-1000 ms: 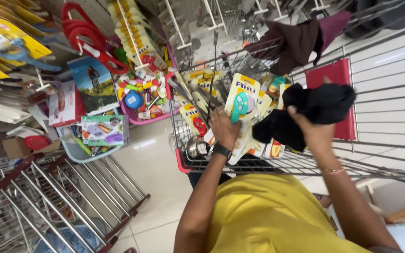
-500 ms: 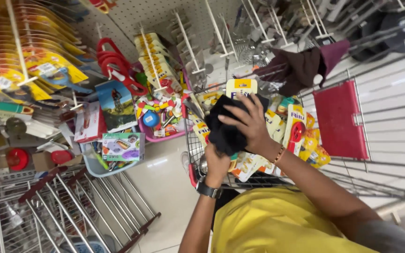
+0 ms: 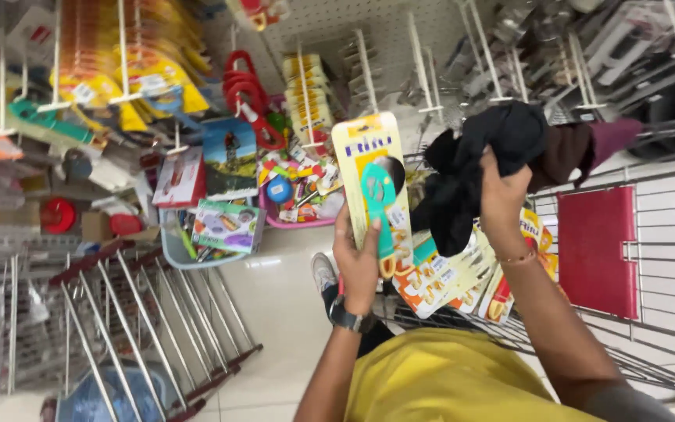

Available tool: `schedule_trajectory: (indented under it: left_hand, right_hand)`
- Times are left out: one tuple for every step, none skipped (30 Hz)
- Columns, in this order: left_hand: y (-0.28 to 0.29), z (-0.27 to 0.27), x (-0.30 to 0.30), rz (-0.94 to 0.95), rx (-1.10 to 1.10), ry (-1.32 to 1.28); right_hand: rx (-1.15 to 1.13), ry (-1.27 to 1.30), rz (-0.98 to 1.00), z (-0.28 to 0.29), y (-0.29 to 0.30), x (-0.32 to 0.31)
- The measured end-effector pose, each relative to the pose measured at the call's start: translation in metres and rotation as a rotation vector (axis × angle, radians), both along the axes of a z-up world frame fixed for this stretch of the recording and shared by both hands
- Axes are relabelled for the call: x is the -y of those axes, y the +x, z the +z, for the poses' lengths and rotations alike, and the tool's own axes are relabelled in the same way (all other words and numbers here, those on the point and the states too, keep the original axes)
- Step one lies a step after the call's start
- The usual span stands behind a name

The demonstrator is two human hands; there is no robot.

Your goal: Organize and hang kitchen utensils and gadgets on store display hooks.

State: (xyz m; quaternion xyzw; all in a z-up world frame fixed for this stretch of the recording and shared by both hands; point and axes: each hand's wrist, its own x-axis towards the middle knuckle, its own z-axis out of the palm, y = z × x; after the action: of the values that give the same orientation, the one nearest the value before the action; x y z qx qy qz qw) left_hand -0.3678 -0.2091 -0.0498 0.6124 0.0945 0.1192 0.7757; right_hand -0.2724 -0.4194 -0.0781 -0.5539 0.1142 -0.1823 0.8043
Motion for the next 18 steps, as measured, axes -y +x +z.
schedule_trajectory:
  left_hand:
    - [0.003,-0.004,-0.002,0.017,-0.011,-0.022]
    - [0.006,-0.007,-0.004,0.034,-0.022,-0.044]
    - [0.013,-0.005,-0.005,0.034,-0.013,-0.041]
    - [0.019,-0.002,-0.005,0.059,0.032,-0.051]
    - [0.025,-0.001,-0.005,0.085,0.073,-0.065]
    - [0.029,0.0,-0.011,0.085,0.079,-0.064]
    - [0.035,0.0,-0.017,0.128,0.114,-0.058]
    - [0.04,0.001,-0.023,0.17,0.149,-0.053]
    - [0.044,0.015,-0.033,0.181,0.156,-0.048]
    - [0.048,0.029,-0.042,0.186,0.147,-0.088]
    - [0.051,0.044,-0.052,0.178,0.137,-0.126]
    - [0.052,0.044,-0.061,0.176,0.143,-0.12]
    - [0.057,0.044,-0.07,0.113,0.154,-0.11]
    - [0.062,0.044,-0.079,0.049,0.164,-0.098]
    - [0.058,0.036,-0.082,0.047,0.171,-0.095]
    - [0.054,0.028,-0.085,-0.081,0.118,-0.095]
    - [0.048,0.018,-0.086,-0.218,0.06,-0.097]
    - [0.043,0.018,-0.079,-0.23,0.061,-0.096]
  right_hand:
    - [-0.042,-0.303,0.018,-0.001,-0.011,-0.011]
    - [-0.081,-0.605,0.036,-0.002,-0.023,-0.021]
    - [-0.072,-0.602,0.033,0.029,-0.034,-0.047]
    - [0.142,-0.736,0.165,0.06,-0.046,-0.073]
    - [0.354,-0.866,0.299,0.09,-0.06,-0.097]
    - [0.359,-0.866,0.297,0.069,-0.075,-0.098]
    - [0.366,-0.948,0.299,0.048,-0.088,-0.098]
    - [0.372,-1.029,0.3,0.026,-0.101,-0.099]
    - [0.384,-1.023,0.306,0.012,-0.105,-0.09]
    - [0.324,-0.939,0.383,-0.002,-0.109,-0.082]
    - [0.259,-0.852,0.448,-0.016,-0.116,-0.075]
    - [0.265,-0.847,0.444,-0.039,-0.118,-0.063]
    - [0.111,-0.494,0.371,-0.062,-0.111,-0.05]
    - [-0.042,-0.14,0.3,-0.085,-0.103,-0.038]
    - [-0.035,-0.138,0.298,-0.06,-0.081,-0.036]
    - [-0.057,0.117,0.29,-0.036,-0.058,-0.034]
    - [-0.082,0.368,0.268,-0.012,-0.041,-0.029]
    - [-0.078,0.37,0.257,-0.01,-0.029,-0.033]
